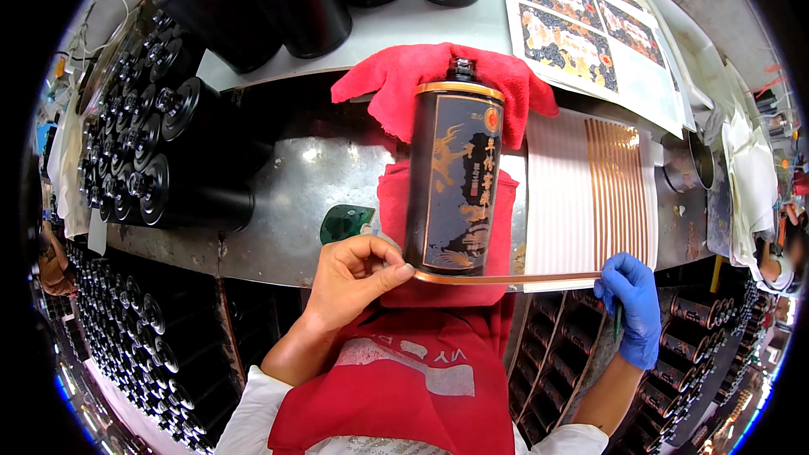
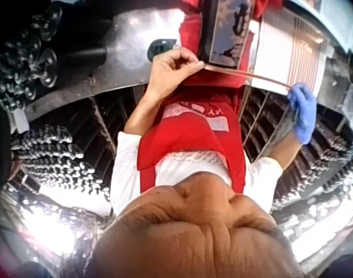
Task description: The person applies printed labels and copper-colored bands to black cylindrical containers. They wipe the surface with a green sponge, align and smooth the label, then wrap and press a band around the top and bottom edges. The finished containers are placed on a nearby tray.
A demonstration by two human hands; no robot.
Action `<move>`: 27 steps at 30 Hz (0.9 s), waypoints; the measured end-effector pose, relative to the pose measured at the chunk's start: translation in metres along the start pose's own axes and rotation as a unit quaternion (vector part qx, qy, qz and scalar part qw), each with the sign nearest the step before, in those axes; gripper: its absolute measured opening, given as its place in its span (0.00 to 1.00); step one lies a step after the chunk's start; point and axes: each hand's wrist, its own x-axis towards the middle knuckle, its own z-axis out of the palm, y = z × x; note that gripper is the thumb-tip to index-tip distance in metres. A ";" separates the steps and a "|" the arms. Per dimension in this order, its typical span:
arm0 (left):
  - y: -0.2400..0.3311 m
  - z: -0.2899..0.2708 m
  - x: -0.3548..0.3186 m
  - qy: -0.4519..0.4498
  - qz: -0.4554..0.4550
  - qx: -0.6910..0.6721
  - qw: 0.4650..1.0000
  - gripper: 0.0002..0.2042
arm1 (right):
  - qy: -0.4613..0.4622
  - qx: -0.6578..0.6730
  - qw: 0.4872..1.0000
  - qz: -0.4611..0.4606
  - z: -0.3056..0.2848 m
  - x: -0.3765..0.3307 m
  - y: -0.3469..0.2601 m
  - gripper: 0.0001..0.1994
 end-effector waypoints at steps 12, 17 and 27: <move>-0.003 -0.022 0.011 0.019 -0.013 0.052 0.998 0.18 | -0.003 -0.005 1.000 0.013 0.003 0.006 0.001 0.06; 0.001 -0.015 0.022 0.012 0.074 0.202 0.977 0.33 | 0.001 -0.008 1.000 0.030 0.007 0.010 0.002 0.06; 0.001 -0.018 0.036 -0.015 0.031 0.216 0.976 0.35 | -0.025 0.003 0.999 0.033 0.006 0.023 0.005 0.06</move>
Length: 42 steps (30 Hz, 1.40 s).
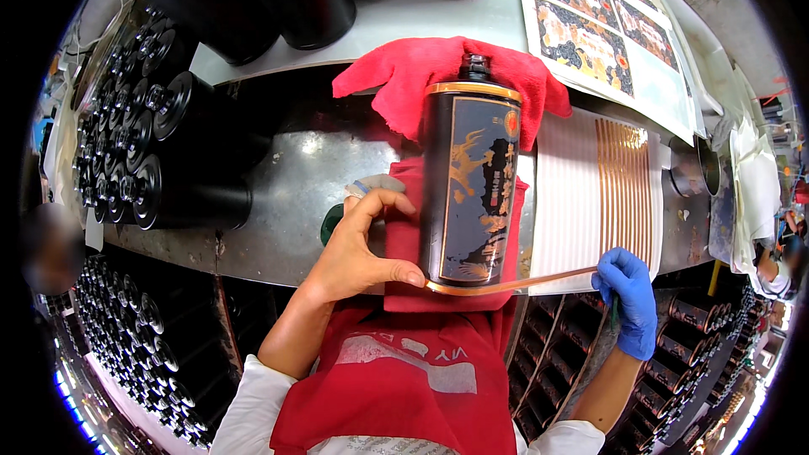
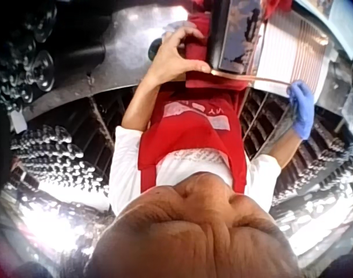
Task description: The person applies printed labels and copper-colored bands to black cylindrical containers. They wipe the surface with a green sponge, align and smooth the label, then wrap and press a band around the top and bottom edges. The finished containers are placed on a nearby tray.
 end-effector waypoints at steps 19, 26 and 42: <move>0.063 0.061 -0.006 0.020 0.310 0.456 0.834 0.37 | -0.074 -0.035 0.996 0.024 -0.002 0.025 0.012 0.08; 0.001 0.032 -0.013 -0.018 0.158 0.216 0.963 0.43 | -0.141 0.009 0.990 0.019 0.043 0.000 -0.013 0.06; 0.042 0.050 0.005 0.033 0.276 0.328 0.903 0.42 | -0.201 0.069 0.977 0.020 0.036 -0.019 -0.018 0.03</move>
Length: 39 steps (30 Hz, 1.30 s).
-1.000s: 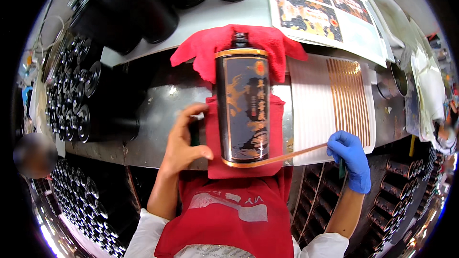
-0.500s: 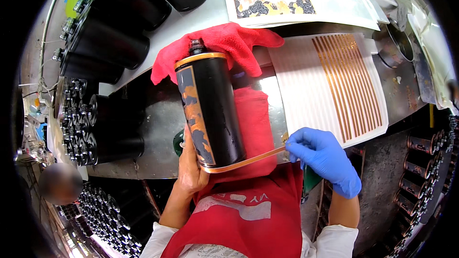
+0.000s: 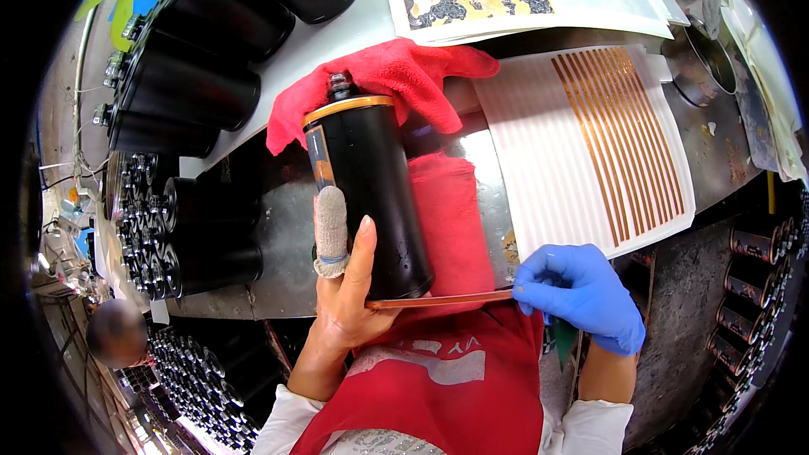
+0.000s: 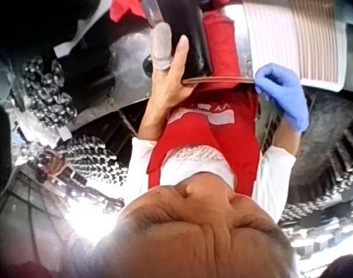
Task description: The person applies printed labels and copper-colored bands to black cylindrical containers. They wipe the surface with a green sponge, align and smooth the label, then wrap and press a band around the top and bottom edges. The finished containers are placed on a nearby tray.
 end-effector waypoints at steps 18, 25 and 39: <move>-0.001 -0.013 -0.012 -0.002 -0.080 -0.094 0.992 0.53 | -0.041 0.000 0.999 -0.011 0.058 0.034 -0.001 0.06; 0.013 0.000 0.001 -0.015 0.023 0.080 0.996 0.44 | -0.030 -0.025 0.999 -0.001 0.057 0.033 -0.003 0.08; 0.015 0.000 -0.009 -0.019 -0.039 0.035 0.998 0.52 | 0.003 -0.039 0.997 -0.060 0.072 0.026 -0.005 0.08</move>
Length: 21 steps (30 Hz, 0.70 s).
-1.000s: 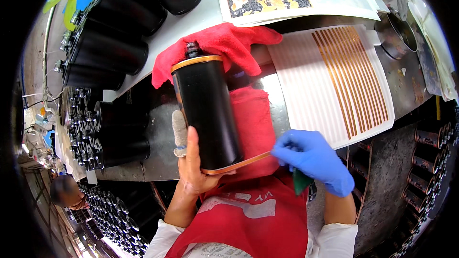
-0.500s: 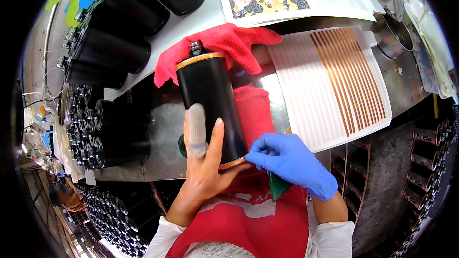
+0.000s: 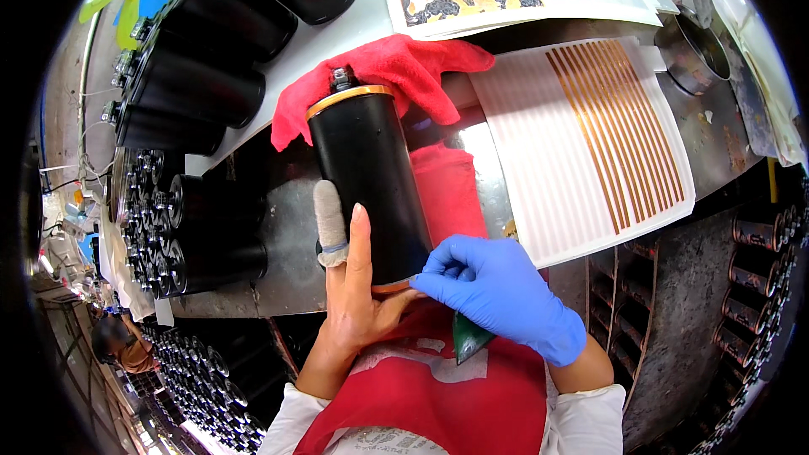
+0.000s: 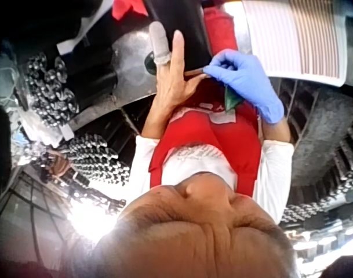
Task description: The person applies printed labels and copper-colored bands to black cylindrical containers. They wipe the surface with a green sponge, align and smooth the label, then wrap and press a band around the top and bottom edges. The finished containers are placed on a nearby tray.
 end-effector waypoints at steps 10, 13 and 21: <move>-0.020 0.009 -0.024 0.002 -0.085 -0.485 0.870 0.52 | 0.054 0.125 0.991 0.013 -0.011 0.005 0.021 0.06; -0.012 0.001 -0.015 0.037 -0.140 -0.692 0.707 0.44 | 0.042 0.137 0.989 0.025 -0.008 0.004 0.018 0.06; 0.011 0.005 -0.008 0.060 -0.200 -0.559 0.802 0.46 | 0.057 0.333 0.941 0.013 -0.018 0.001 0.035 0.09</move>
